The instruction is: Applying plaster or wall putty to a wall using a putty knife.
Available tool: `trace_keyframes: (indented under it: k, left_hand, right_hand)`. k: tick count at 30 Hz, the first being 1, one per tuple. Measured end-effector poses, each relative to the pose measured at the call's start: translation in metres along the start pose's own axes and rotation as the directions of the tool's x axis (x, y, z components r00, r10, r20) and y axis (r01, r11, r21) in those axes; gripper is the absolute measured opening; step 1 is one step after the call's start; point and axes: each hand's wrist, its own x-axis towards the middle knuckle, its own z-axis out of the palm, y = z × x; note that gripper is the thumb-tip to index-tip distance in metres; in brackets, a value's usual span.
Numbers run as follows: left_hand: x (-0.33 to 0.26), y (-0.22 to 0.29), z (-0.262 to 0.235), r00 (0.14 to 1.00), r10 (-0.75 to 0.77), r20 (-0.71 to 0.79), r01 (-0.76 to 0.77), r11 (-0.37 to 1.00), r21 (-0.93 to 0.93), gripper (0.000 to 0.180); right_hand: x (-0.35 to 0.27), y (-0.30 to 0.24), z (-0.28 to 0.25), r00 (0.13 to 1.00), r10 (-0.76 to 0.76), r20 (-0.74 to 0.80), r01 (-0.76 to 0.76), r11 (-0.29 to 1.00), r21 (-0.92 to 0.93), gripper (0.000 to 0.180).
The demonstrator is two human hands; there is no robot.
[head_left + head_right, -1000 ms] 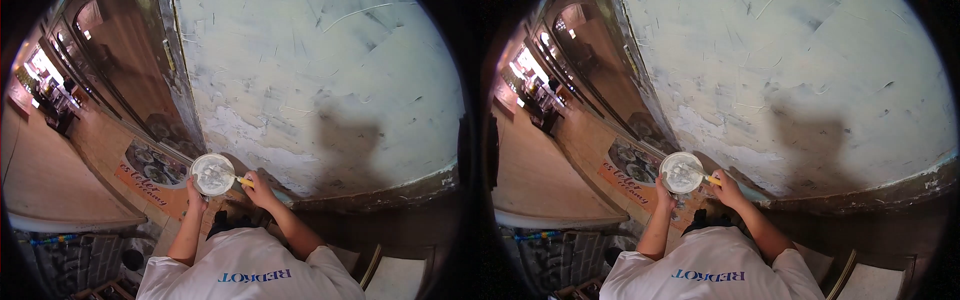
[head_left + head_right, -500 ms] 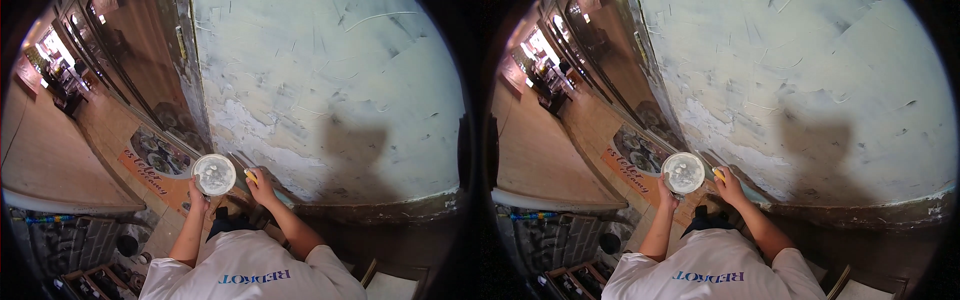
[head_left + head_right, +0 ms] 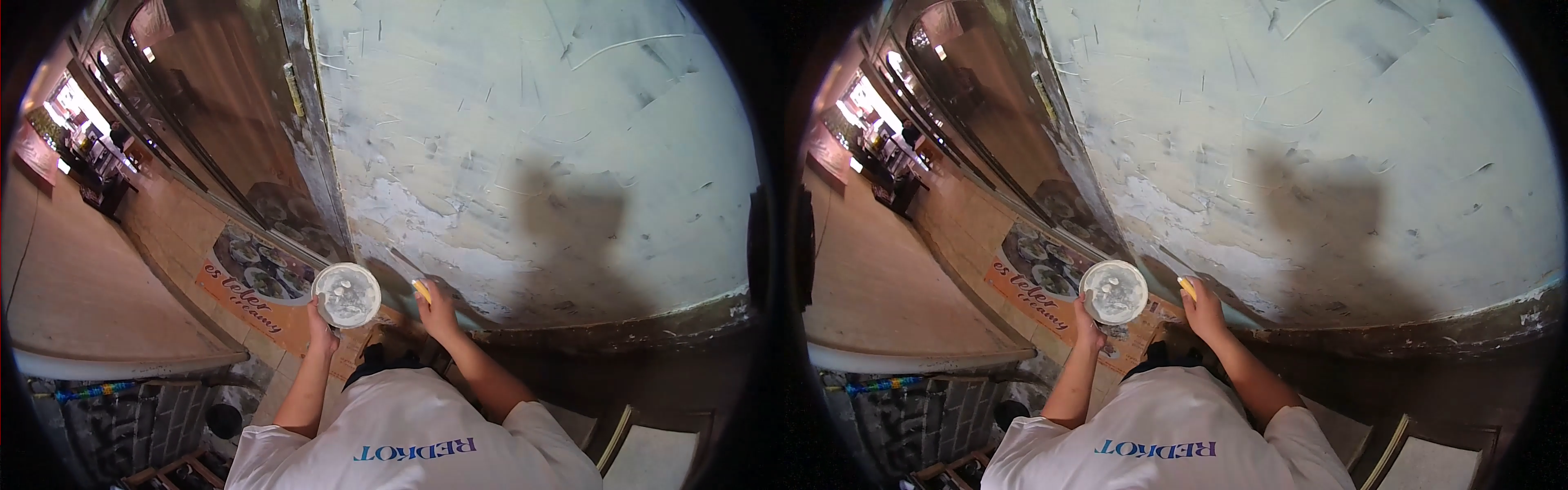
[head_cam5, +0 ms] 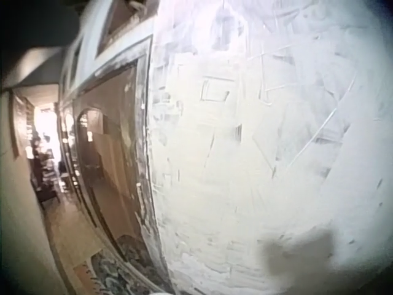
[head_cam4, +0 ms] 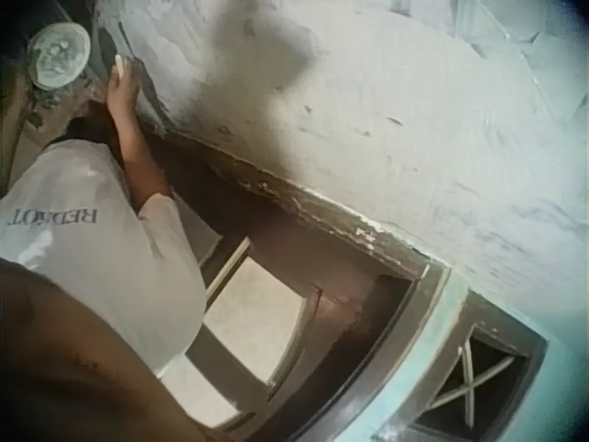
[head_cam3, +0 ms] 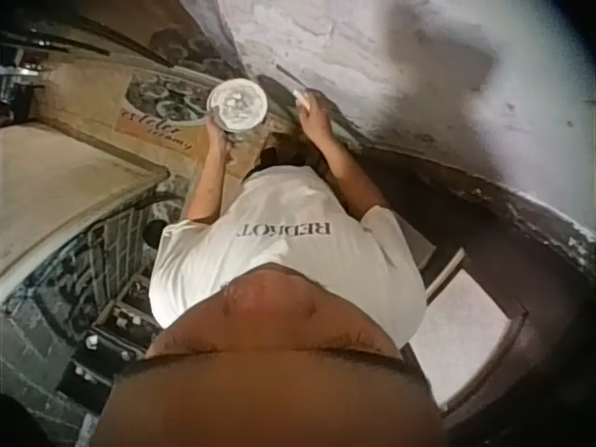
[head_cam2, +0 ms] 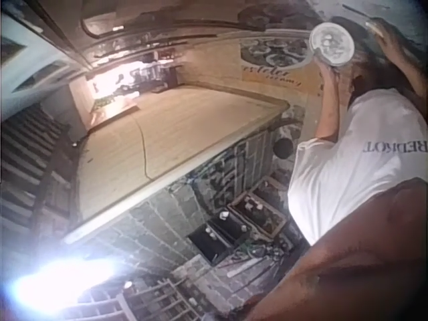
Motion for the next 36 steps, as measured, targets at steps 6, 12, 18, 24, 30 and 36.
trace_keyframes:
  k: [6, 12, 18, 24, 30, 36]
  left_hand:
    - [0.001, 0.02, 0.0, 1.0, -0.009, -0.004, 0.009, 0.998, 0.062, 0.059]
    - [0.0, 0.029, 0.002, 1.0, -0.01, 0.015, 0.008, 0.991, 0.131, 0.061]
    - [0.01, 0.022, 0.001, 1.0, -0.016, 0.004, 0.015, 0.99, 0.143, 0.061]
    - [0.012, 0.021, 0.004, 0.999, -0.047, 0.028, 0.043, 0.99, 0.131, 0.061]
    - [0.008, 0.02, -0.001, 1.0, -0.003, 0.0, 0.003, 0.99, 0.138, 0.06]
    - [-0.003, 0.022, -0.004, 1.0, 0.021, 0.0, -0.021, 0.992, 0.125, 0.058]
  right_hand:
    - [0.016, 0.0, -0.003, 0.998, 0.059, -0.029, -0.059, 0.998, 0.006, 0.03]
    - [0.003, 0.004, -0.009, 0.985, -0.154, -0.077, 0.151, 0.988, -0.04, 0.029]
    - [0.016, -0.007, -0.017, 0.996, 0.091, 0.001, -0.091, 0.992, -0.086, 0.031]
    - [0.007, 0.009, -0.001, 0.991, -0.137, -0.011, 0.136, 0.989, -0.057, 0.03]
    - [0.014, 0.018, 0.005, 0.997, 0.076, -0.016, -0.077, 0.995, -0.055, 0.029]
    - [0.004, 0.009, 0.002, 0.994, -0.104, 0.017, 0.106, 0.984, -0.144, 0.027]
